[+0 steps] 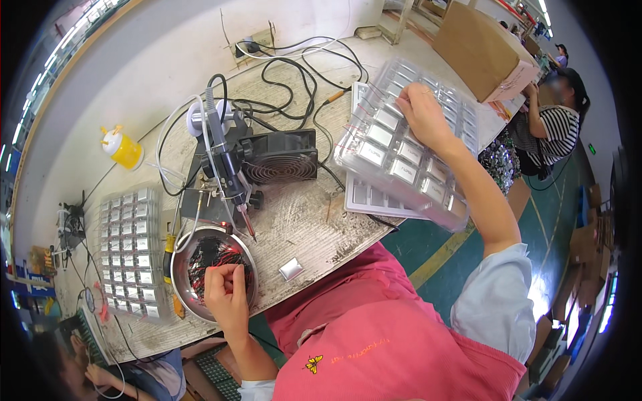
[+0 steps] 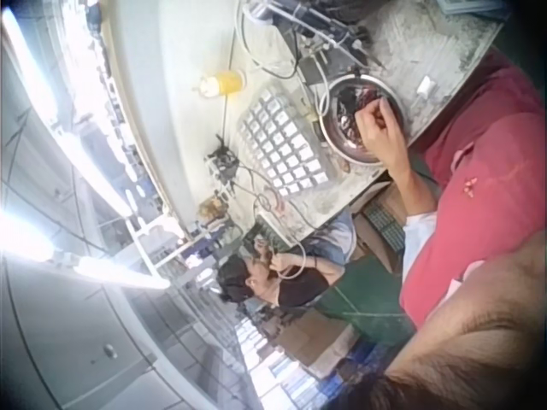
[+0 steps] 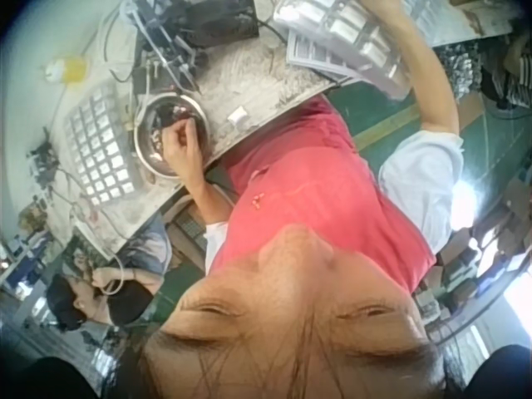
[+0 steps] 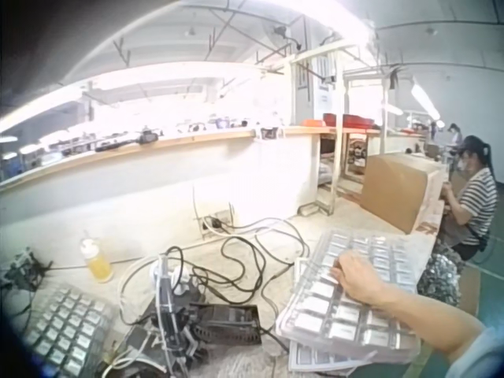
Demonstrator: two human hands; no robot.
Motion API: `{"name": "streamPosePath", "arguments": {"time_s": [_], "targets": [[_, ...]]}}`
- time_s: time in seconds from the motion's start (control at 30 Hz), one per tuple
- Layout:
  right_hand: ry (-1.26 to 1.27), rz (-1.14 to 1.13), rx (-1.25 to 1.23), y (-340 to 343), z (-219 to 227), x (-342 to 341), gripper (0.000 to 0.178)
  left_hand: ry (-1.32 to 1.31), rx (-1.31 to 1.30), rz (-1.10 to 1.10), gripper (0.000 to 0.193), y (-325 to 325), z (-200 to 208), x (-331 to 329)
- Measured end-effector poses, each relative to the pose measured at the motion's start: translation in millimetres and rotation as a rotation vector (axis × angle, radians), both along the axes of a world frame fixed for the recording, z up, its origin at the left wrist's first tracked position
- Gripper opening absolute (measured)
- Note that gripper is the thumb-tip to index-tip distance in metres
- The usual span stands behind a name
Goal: The person solders wires onto small battery packs using a mounted soldering iron and places the assembled units into a plastic tray.
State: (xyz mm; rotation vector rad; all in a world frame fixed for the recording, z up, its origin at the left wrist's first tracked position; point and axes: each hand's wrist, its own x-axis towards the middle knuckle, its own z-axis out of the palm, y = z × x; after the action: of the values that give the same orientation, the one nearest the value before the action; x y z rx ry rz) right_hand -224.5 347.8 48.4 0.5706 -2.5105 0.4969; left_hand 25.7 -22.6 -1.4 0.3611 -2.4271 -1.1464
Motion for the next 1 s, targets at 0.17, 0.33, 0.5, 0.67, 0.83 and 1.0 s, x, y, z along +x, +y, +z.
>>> {"name": "streamPosePath", "arguments": {"time_s": [0.17, 0.33, 0.5, 0.67, 0.83, 1.0], "targets": [[0.017, -0.048, 0.065, -9.0, -0.5, -5.2, 0.015, -0.007, 0.0, -0.007, 0.007, -0.8, -1.3, 1.0], [0.052, -0.113, 0.032, -15.6, 2.1, -13.5, 0.017, -0.011, 0.017, 0.005, 0.007, -0.7, -1.4, 3.4], [-0.019, -0.286, -0.148, -0.5, 5.9, -31.0, 0.022, 0.012, -0.013, 0.006, 0.007, -4.9, -2.3, 6.6], [-0.028, -0.154, -0.133, 13.9, -3.4, -33.9, 0.027, 0.022, -0.015, 0.028, 0.007, -11.3, -3.3, 8.9], [-0.018, -0.129, -0.349, 1.9, -2.2, -31.7, 0.021, 0.023, -0.032, 0.068, 0.007, -17.4, -5.4, 13.9], [0.105, -0.207, -0.107, -3.9, -2.4, -34.0, 0.02, 0.025, 0.021, 0.089, 0.007, -20.2, -7.1, 15.6]]}}
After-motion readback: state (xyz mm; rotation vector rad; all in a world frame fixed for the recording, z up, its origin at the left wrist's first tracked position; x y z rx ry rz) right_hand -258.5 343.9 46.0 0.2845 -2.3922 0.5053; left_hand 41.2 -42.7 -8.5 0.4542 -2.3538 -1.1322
